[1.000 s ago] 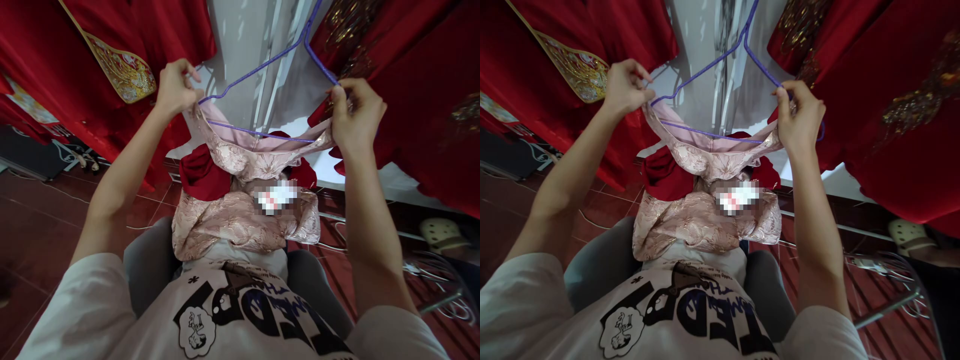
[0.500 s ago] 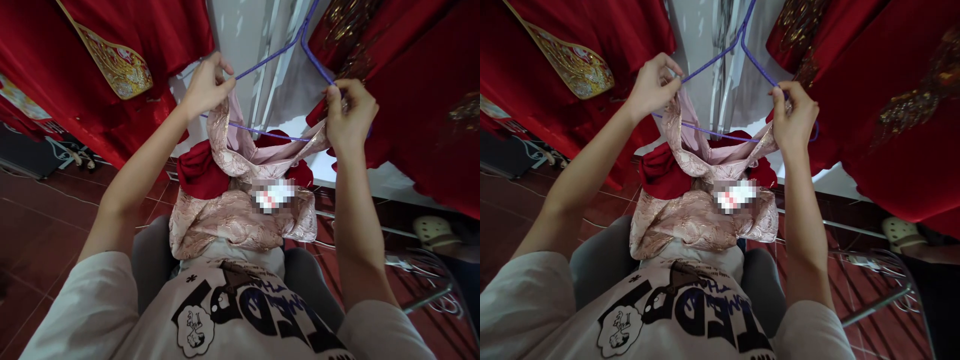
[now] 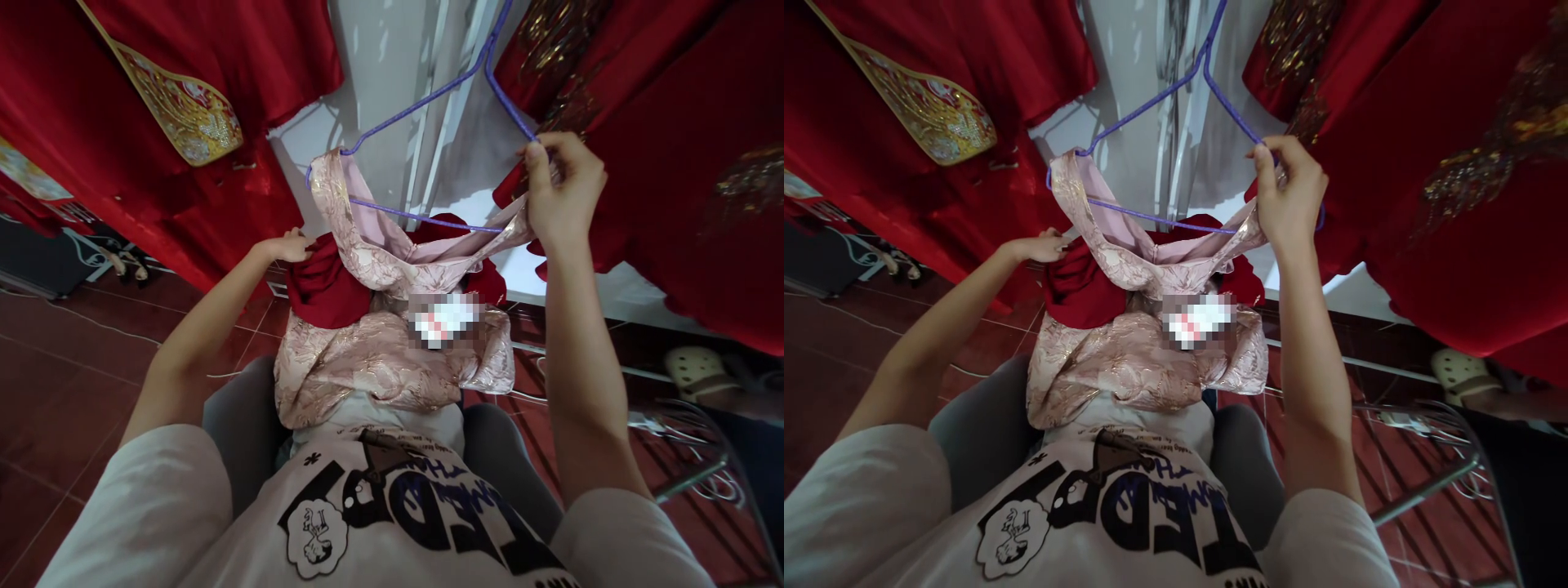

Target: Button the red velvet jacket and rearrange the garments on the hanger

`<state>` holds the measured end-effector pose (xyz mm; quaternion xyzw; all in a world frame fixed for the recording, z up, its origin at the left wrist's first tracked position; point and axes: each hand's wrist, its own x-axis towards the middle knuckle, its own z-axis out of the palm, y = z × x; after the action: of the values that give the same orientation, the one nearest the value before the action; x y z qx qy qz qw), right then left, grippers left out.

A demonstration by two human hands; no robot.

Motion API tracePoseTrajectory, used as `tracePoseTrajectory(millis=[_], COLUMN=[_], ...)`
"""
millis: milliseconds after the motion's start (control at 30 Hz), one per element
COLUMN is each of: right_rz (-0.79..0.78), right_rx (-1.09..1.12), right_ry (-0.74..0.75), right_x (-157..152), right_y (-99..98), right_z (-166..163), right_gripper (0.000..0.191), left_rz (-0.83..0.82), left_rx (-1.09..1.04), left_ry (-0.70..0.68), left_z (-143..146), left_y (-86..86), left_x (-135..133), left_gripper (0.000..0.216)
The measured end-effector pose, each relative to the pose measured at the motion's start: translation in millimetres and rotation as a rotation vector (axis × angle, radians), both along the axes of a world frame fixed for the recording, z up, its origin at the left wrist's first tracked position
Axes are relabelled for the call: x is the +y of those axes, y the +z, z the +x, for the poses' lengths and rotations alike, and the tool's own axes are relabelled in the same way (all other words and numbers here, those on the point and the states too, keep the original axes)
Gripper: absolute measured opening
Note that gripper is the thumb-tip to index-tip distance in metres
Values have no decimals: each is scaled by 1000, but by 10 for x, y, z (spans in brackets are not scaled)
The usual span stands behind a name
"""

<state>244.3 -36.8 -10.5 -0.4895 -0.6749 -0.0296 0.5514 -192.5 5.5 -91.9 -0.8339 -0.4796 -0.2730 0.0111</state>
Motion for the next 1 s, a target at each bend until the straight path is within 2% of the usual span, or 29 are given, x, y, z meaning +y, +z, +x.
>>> tracePoseTrajectory(millis=[67, 133, 200, 267, 333, 433, 500, 533, 600, 667, 767, 833, 933, 1000], right_rz=[-10, -4, 6, -6, -40, -66, -65, -67, -96, -134, -154, -170, -266, -327], right_rx=[10, 28, 40, 36, 22, 19, 16, 7, -27, -62, -93, -114, -138, -139], right_ry=[16, 46, 64, 55, 33, 4, -2, 1, -2, -16, -33, -37, 19, 153], right_x=[-5, -8, -4, 5, 9, -33, -110, -160, -274, -383, -476, -458, -281, -78], right_y=[7, 11, 9, 3, 0, 18, 50, 71, 120, 168, 229, 264, 327, 387], right_z=[5, 6, 2, -4, -11, -32, -64, -89, -157, -239, -311, -269, -71, 69], right_gripper=[28, 28, 31, 31, 30, 30, 30, 29, 28, 29, 29, 29, 34, 35], left_rz=[-159, -330, -416, -349, -189, 84, 185, 222, 216, 254, 278, 266, 231, 160], left_rx=[84, 135, 85, -75, -246, -398, -387, -374, -365, -403, -399, -362, -279, -253], left_ry=[-7, 43, 112, 179, 255, 338, 314, 317, 294, 142, -160, -263, -242, -227], left_z=[-45, -110, -154, -137, -44, 219, 451, 580, 854, 1139, 1510, 1647, 1627, 1506], left_y=[64, 196, 336, 457, 586, 881, 1151, 1292, 1542, 1708, 1775, 1734, 1618, 1527], left_x=[-24, -11, 2, 1, -7, -16, -20, -24, -47, -99, -225, -283, -196, -15], left_gripper=[41, 41, 46, 56, 62, 46, 22, 18, 25, 30, 27, 22, 21, 28])
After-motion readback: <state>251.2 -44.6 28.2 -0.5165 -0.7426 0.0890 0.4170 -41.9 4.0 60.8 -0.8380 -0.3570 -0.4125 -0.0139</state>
